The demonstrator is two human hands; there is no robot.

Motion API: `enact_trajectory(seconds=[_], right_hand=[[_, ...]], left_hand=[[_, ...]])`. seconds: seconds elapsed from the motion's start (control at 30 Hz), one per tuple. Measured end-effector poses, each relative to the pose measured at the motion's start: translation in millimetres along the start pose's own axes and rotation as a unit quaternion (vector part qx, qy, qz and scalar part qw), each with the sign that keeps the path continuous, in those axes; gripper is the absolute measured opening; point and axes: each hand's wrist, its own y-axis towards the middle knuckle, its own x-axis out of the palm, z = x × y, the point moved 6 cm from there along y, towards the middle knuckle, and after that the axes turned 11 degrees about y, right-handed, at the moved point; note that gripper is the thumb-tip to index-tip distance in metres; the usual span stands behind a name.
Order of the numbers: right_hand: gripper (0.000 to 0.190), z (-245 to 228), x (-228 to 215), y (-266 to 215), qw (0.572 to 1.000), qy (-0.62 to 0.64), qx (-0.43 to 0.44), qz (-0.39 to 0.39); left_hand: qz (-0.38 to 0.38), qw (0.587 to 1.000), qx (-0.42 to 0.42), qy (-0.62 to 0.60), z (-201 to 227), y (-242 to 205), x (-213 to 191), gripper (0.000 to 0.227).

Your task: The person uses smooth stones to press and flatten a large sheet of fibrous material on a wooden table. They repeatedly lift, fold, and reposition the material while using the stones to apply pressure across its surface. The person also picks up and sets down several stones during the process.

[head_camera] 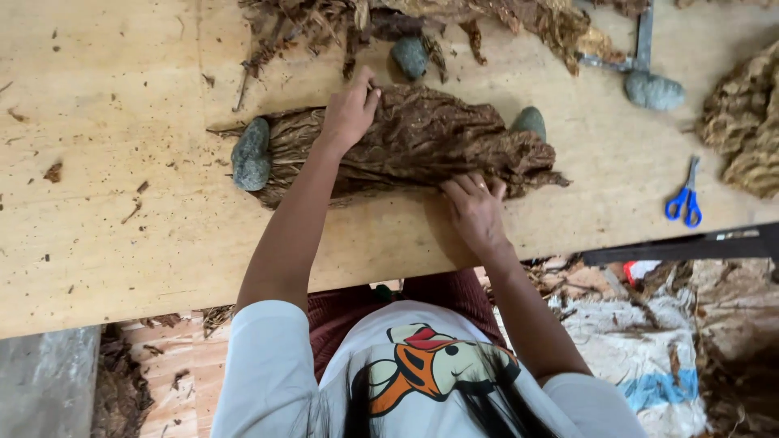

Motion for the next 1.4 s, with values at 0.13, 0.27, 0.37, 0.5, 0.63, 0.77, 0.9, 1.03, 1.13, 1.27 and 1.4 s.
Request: enact_trajectory(seconds=[0.13,0.27,0.37,0.5,0.63,0.77,0.9,1.03,1.13,1.27,1.4], right_hand=[[0.008,4,-15,-18,0.998,0.03,-0.035,0.033],[0.01,6,-14,-35,0.996,0.089,-0.015,0.009],[0.013,8,-14,-41,0.991,0.133,0.003,-0.018],[0.01,7,-17,-35,0.983,0.153,0.039,-0.091],[0.015,10,-20,-24,0.981,0.148,0.047,-0.114],[0.005,6,-45,30,0.958,0.261,0.028,-0.118],[0.003,49,-39,103,0.975,0.215,0.041,0.033],[0.021,63,20,186,0.951,0.282,0.128,0.014],[0.037,86,89,217,0.943,0.187,0.252,-0.11],[0.038,106,140,224,0.952,0.02,0.242,-0.185],[0.032,103,137,223,0.948,0.115,0.249,-0.161]], left_hand=[[-0.124,0.963,-0.142,-0.195,6,9,-14,0.015],[-0.038,0.935,-0.192,-0.296,-21,37,-10,0.018],[-0.001,0.904,-0.236,-0.356,-38,51,-2,0.022],[0.023,0.879,-0.268,-0.393,-52,62,2,0.027],[0.022,0.891,-0.233,-0.389,-48,60,-8,0.031],[-0.101,0.977,-0.121,-0.147,-17,48,9,0.017],[0.012,0.998,-0.052,-0.025,-27,38,48,0.029],[0.036,0.995,-0.033,-0.087,-28,42,43,0.025],[-0.049,0.992,-0.09,-0.075,-27,43,37,0.029],[-0.131,0.976,-0.139,-0.104,-25,44,31,0.032],[-0.051,0.989,-0.114,-0.079,-36,56,47,0.022]])
